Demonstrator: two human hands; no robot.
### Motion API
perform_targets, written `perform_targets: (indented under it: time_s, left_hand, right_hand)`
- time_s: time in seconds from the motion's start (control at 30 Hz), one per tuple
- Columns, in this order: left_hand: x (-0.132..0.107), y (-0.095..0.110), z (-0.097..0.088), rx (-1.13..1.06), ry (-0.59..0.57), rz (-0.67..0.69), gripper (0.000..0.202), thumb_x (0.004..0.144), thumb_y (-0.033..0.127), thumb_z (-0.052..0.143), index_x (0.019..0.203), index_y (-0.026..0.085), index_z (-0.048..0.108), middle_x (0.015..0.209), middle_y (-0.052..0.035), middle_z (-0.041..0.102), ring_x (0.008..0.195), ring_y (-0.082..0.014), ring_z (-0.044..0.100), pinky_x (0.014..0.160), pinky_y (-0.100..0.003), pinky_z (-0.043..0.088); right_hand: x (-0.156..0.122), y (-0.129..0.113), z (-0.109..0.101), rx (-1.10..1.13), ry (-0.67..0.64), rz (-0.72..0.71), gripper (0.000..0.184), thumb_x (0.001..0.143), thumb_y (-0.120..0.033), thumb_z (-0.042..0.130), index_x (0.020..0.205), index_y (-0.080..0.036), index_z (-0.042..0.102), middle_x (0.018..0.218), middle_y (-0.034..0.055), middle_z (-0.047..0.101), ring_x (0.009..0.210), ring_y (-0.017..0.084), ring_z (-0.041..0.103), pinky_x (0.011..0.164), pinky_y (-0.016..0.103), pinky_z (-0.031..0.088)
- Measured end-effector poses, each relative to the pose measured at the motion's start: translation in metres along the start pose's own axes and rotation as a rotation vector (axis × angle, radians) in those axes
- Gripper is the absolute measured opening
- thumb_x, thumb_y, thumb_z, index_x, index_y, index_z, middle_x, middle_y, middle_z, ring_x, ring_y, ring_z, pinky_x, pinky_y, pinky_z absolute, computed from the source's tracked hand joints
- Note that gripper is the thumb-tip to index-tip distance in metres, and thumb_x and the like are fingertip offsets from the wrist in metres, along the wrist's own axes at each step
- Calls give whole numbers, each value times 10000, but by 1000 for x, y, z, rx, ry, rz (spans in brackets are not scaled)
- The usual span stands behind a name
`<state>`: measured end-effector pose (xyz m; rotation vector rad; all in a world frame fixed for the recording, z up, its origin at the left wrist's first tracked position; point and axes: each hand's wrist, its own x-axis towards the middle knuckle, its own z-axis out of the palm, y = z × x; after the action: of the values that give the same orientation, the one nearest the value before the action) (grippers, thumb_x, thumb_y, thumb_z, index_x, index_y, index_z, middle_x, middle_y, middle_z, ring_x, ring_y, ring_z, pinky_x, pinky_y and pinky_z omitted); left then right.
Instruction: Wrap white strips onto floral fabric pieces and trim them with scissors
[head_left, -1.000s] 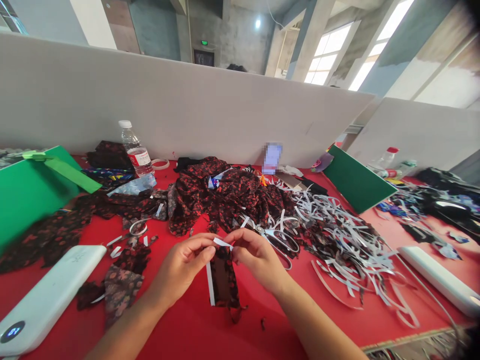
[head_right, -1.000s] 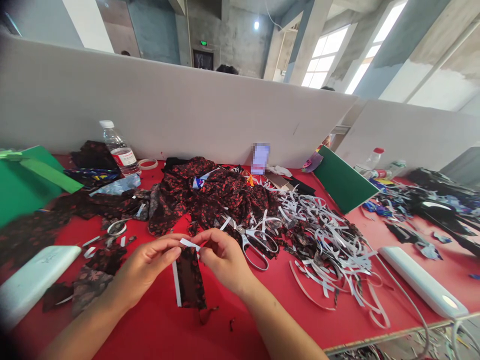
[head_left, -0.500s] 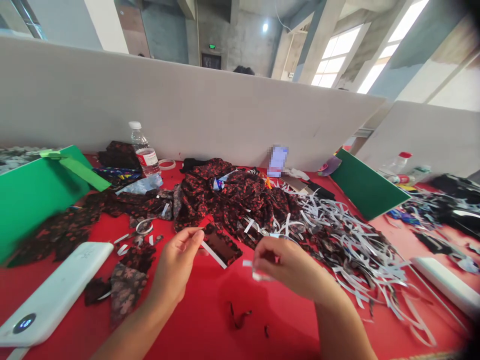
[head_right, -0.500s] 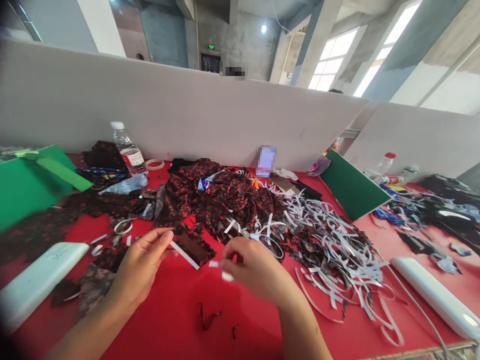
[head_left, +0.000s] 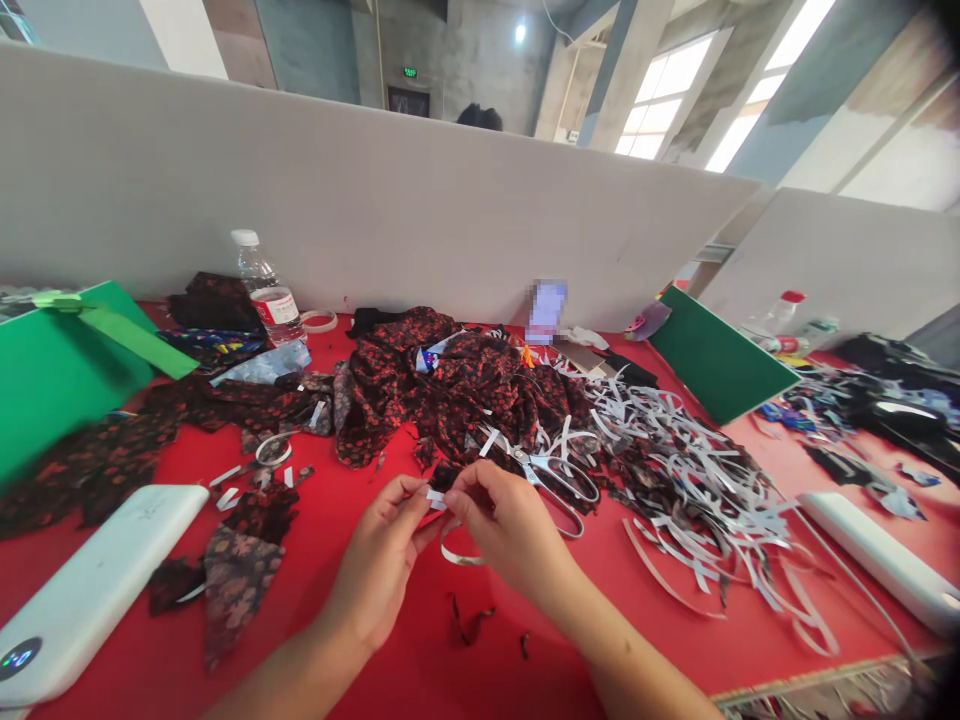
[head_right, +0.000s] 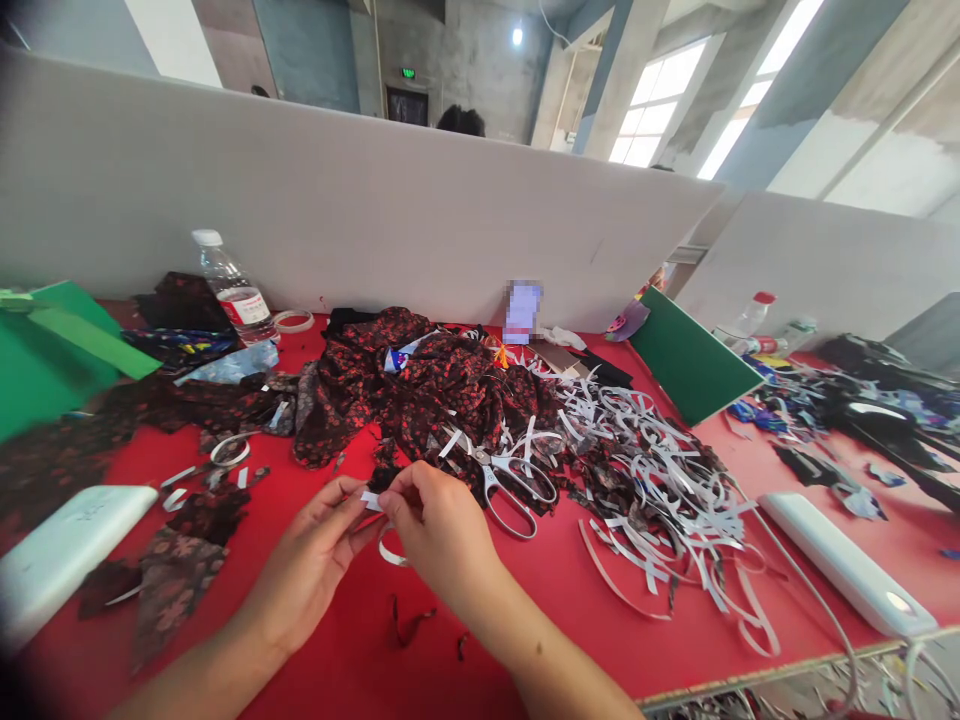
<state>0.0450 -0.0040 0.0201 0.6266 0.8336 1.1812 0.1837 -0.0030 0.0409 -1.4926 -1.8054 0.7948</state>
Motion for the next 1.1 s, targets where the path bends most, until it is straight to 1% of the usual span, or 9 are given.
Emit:
perform_targets:
  time_s: [0.17,0.37,0.6,0.8,1.0,1.1]
  left_hand:
    - [-2,0,1,-49,-8,-41,106,768,214,664,716,157,593,733,-9,659,743,-111,602,693,-210,520]
    - [-1,-1,0,-94,4,-65,104,766,197,675,701,156,603,711,13,638,732,-91,595,696,-187,520]
    - [-1,-2,1,-58,-60,-73,104,815,214,625,730,158,605,768,0,664,748,-96,609,702,-187,518]
    - [-3,-4,1,-47,-44,-73,87,797,219,647,749,159,606,784,-5,674,718,-101,617,674,-193,515]
    - [-3,-3,1,-32,-67,-50,116,767,256,682,765,156,623,810,-23,677,734,-125,624,684,-230,518]
    - [-2,-3,2,-12,-88,-29,108,783,263,665,775,161,630,819,-26,676,752,-127,620,701,-234,516]
  right_hand:
    - [0,2,7,-59,57,3,104,836,-225,546,738,-188,547,610,-28,571,552,109,491,525,197,315]
    - [-1,1,13,-194,147,-17,127,829,-230,546,713,-186,522,613,-24,546,553,117,478,536,209,307]
    - [-1,6,17,-266,213,-41,127,840,-250,520,728,-189,526,645,-3,577,586,140,521,565,218,331]
    - [-1,5,18,-320,210,-26,148,848,-273,512,725,-192,529,647,4,582,597,151,537,575,228,348]
    - [-1,4,16,-297,219,-30,139,836,-276,535,723,-196,535,648,0,581,593,145,538,576,225,361]
    - [-1,5,16,-280,223,-41,139,832,-277,541,719,-198,536,647,-2,579,593,142,536,579,222,365]
